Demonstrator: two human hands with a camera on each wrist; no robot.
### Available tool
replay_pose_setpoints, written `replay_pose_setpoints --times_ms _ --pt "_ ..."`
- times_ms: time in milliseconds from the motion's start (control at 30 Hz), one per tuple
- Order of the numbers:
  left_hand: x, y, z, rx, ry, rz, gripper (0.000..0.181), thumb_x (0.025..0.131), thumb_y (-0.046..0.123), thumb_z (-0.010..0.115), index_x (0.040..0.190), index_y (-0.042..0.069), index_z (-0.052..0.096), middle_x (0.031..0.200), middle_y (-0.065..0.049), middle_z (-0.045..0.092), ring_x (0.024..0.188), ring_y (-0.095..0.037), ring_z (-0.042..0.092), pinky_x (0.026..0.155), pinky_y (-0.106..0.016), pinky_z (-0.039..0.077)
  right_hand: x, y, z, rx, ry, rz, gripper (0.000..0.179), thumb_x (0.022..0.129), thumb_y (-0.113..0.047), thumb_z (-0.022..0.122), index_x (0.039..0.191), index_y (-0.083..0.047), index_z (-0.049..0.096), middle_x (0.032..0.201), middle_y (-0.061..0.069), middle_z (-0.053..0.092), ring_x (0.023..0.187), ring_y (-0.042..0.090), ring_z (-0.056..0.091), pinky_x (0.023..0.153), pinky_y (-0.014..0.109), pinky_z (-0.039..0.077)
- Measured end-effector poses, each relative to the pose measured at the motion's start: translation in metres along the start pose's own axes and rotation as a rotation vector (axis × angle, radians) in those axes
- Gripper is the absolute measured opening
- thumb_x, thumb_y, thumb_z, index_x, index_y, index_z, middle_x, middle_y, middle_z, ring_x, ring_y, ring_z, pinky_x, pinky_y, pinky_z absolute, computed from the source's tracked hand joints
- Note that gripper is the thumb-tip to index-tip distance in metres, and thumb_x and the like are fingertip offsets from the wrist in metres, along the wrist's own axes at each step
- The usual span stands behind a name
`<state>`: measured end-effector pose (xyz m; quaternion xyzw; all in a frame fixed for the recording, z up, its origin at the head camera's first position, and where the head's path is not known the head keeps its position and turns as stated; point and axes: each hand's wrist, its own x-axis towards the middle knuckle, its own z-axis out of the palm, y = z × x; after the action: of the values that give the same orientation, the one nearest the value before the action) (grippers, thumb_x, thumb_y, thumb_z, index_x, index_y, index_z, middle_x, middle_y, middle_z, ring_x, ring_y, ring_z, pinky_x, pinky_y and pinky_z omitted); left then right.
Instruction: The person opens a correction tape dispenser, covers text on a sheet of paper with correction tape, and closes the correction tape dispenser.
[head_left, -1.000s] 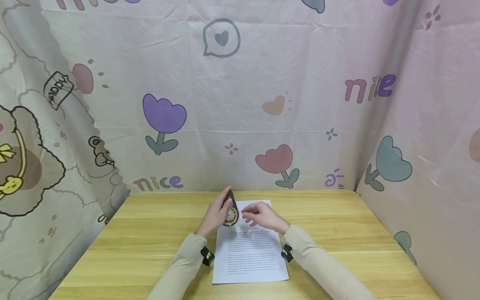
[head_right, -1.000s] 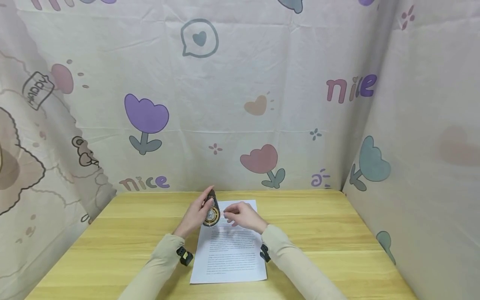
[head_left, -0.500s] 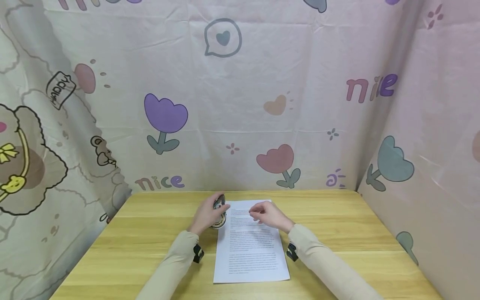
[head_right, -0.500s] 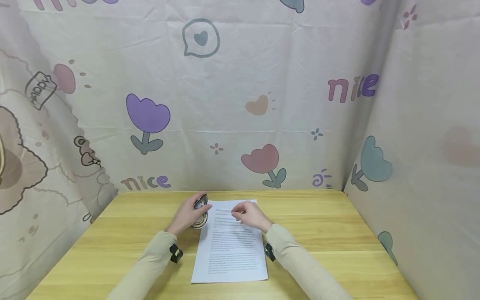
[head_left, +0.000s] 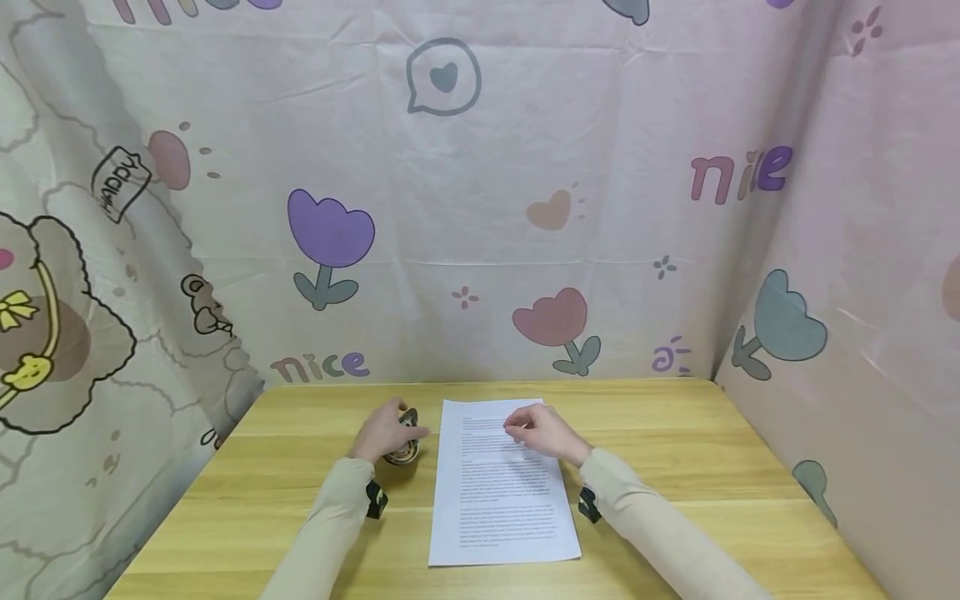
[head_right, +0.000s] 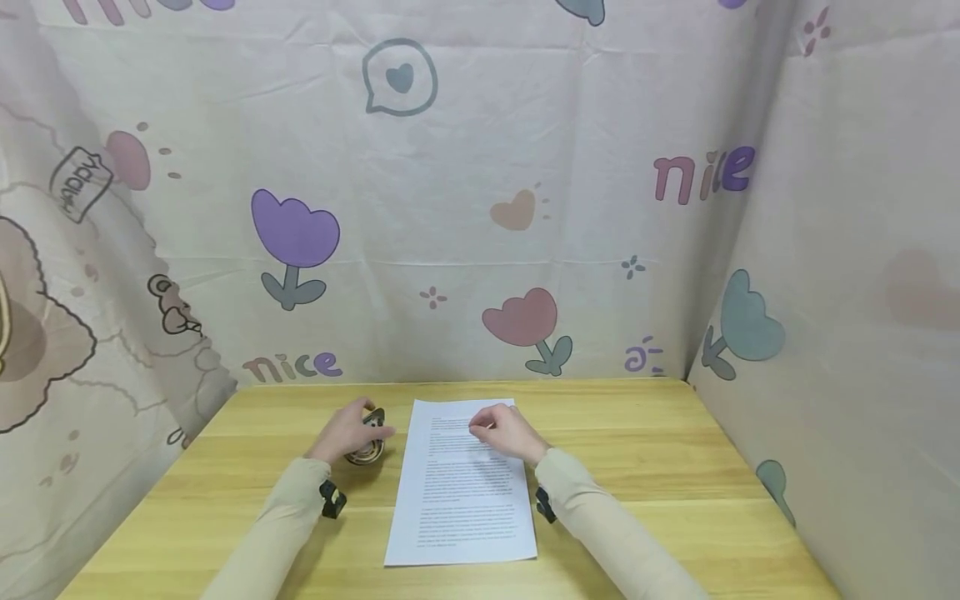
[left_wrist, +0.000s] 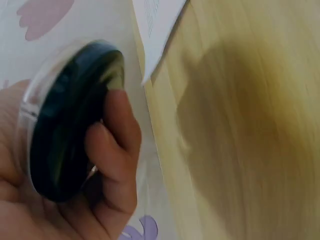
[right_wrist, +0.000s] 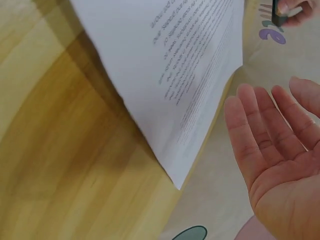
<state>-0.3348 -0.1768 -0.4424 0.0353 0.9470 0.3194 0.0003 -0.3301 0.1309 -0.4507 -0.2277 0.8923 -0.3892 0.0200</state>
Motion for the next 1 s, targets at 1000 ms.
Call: replay_pose_setpoints --times_ms 1000 --pt "-0.008 -0.048 -0.014 0.266 0.015 -0.039 0.056 0.087 0.031 0.072 0.12 -0.01 0.052 0.105 -0.027 0.065 0.081 -0.031 0.062 0.066 -0.045 0.053 0.001 0.017 0.001 -0.108 0.138 0.017 0.016 0.093 -0.014 0.065 0.101 -0.004 0.075 0.098 0.005 0.075 0.091 0.018 0.067 0.085 0.039 0.055"
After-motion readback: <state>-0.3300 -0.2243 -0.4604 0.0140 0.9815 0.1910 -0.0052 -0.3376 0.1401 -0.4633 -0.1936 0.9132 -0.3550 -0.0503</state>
